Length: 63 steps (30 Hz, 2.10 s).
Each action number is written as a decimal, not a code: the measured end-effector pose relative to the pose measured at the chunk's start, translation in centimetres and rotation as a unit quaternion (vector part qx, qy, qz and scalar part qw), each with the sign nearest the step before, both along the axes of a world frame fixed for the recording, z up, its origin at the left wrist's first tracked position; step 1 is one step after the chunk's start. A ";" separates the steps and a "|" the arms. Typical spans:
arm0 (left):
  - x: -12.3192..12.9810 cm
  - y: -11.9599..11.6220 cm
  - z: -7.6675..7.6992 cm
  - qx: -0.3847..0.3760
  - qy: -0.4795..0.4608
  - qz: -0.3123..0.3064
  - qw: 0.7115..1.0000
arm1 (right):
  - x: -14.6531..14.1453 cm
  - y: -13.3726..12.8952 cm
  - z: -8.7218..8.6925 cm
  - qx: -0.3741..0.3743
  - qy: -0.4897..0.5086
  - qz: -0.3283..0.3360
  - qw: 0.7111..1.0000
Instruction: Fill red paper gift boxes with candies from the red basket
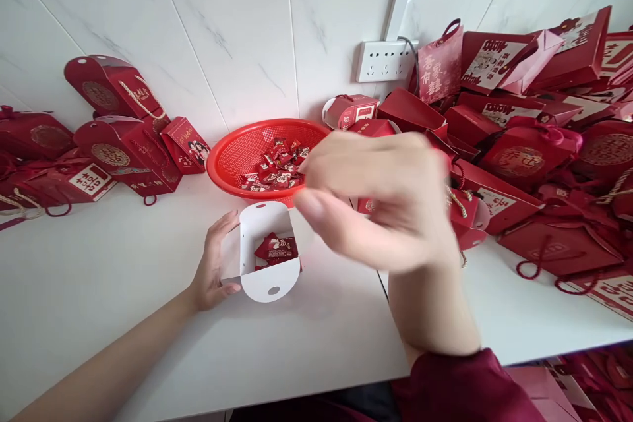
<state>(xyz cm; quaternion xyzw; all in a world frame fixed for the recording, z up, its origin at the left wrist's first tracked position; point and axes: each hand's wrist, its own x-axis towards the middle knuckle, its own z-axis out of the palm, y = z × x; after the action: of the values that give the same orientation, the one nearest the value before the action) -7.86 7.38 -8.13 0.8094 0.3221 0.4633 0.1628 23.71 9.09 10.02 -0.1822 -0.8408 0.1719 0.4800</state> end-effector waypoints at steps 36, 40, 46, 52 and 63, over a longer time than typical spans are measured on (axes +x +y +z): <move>2.4 -3.3 1.2 0.044 0.109 0.093 0.989 | -2.8 -1.6 -16.6 -0.085 -0.075 -0.030 0.993; 2.4 -3.0 1.2 -0.023 0.097 0.065 0.993 | -3.3 -1.9 -16.6 -0.065 -0.027 -0.048 0.996; 2.5 -2.9 1.3 -0.030 0.079 0.066 0.994 | -3.9 -2.1 -16.8 -0.036 0.067 -0.093 0.993; 2.6 -2.8 1.0 -0.020 0.050 0.080 0.995 | -3.6 -1.6 -16.5 -0.038 -0.051 -0.082 0.995; 2.3 -2.4 0.7 -0.014 0.029 0.048 0.998 | -3.6 -1.6 -16.5 -0.102 -0.077 -0.072 0.989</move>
<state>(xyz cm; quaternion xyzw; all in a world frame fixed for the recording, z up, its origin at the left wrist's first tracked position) -5.54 5.00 -7.39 0.8040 0.3713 0.4420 0.1422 20.14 7.49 -6.50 -0.3032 -0.8379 0.2072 0.4037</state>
